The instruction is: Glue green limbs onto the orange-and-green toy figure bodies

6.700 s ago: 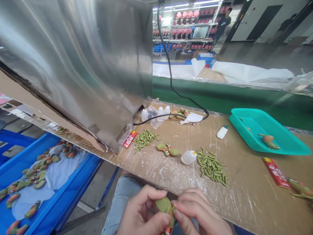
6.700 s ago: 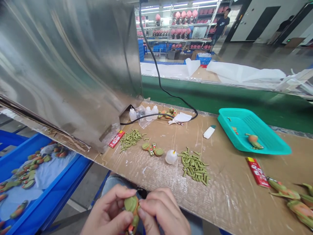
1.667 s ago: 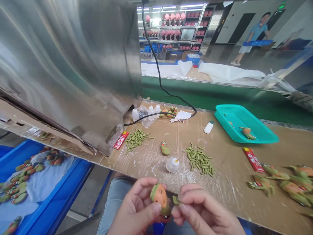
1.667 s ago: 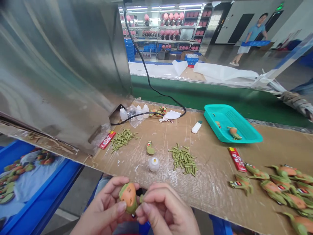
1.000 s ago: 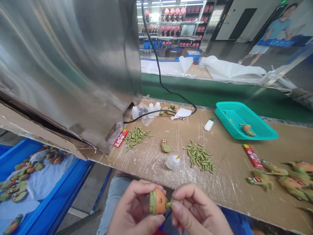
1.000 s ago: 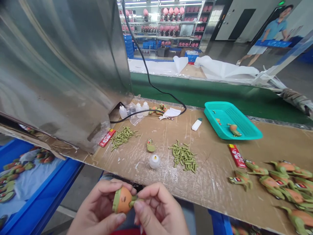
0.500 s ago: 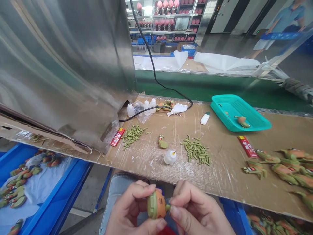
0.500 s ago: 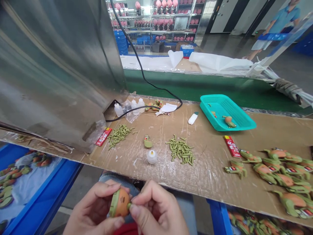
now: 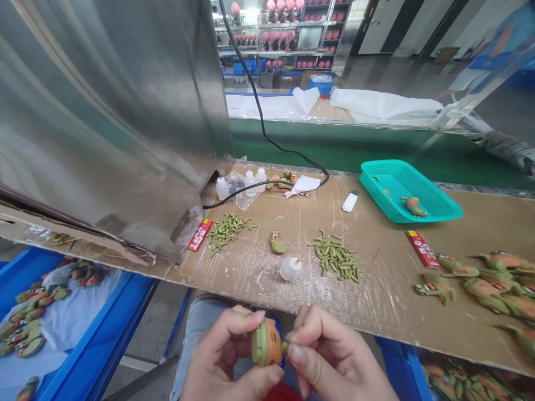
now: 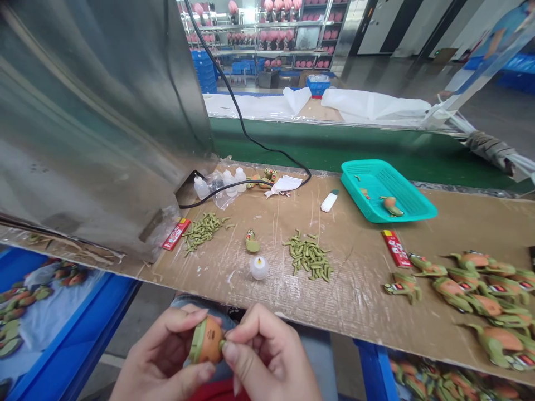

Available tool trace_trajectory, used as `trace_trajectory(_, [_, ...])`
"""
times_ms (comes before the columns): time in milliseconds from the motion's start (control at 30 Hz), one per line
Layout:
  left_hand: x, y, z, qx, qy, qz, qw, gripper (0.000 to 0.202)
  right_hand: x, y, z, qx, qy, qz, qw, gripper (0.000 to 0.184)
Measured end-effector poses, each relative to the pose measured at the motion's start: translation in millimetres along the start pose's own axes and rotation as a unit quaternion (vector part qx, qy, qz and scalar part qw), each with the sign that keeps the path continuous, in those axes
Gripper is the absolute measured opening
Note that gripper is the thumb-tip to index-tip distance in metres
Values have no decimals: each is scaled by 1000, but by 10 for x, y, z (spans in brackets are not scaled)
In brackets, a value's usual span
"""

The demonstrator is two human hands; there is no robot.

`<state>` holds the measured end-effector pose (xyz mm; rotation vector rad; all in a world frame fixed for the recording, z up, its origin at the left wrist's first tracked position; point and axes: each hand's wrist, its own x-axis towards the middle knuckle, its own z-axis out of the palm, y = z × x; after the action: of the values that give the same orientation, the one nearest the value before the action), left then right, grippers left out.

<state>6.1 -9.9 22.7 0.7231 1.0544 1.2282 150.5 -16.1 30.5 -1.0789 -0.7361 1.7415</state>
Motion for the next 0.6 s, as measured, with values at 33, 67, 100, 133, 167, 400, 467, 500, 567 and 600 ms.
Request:
trace_trajectory(33, [4,-6,0,2,4,4,1000,32,16,16,-6,-2,-1,-4,1000,31])
trace_trajectory(67, [10,-15,-1,4,8,6,1000,32,31,33,-11,-5,-2,-8,1000,30])
trace_trajectory(100, [18,-25,-5,5,10,8,1000,33,45,48,-13,-8,-3,-11,1000,30])
trace_trajectory(133, [29,-35,-12,5,10,9,1000,33,58,60,-12,-13,-2,-14,1000,30])
trace_trajectory(167, [45,-45,-21,4,9,9,1000,33,70,69,-9,-18,-1,-12,1000,30])
trace_trajectory(400, [217,-10,-120,-2,24,-16,1000,30,316,170,-149,-212,137,-107,962,38])
trace_trajectory(467, [234,9,-137,-16,35,-18,999,28,489,239,-283,-295,204,-165,919,42])
trace_trajectory(500, [232,14,-140,-27,34,-22,999,27,578,271,-349,-320,216,-175,905,43])
trace_trajectory(567, [214,15,-141,-49,24,-38,998,25,716,312,-446,-353,212,-187,892,36])
trace_trajectory(600, [201,13,-140,-63,16,-51,997,24,749,316,-466,-362,205,-195,888,31])
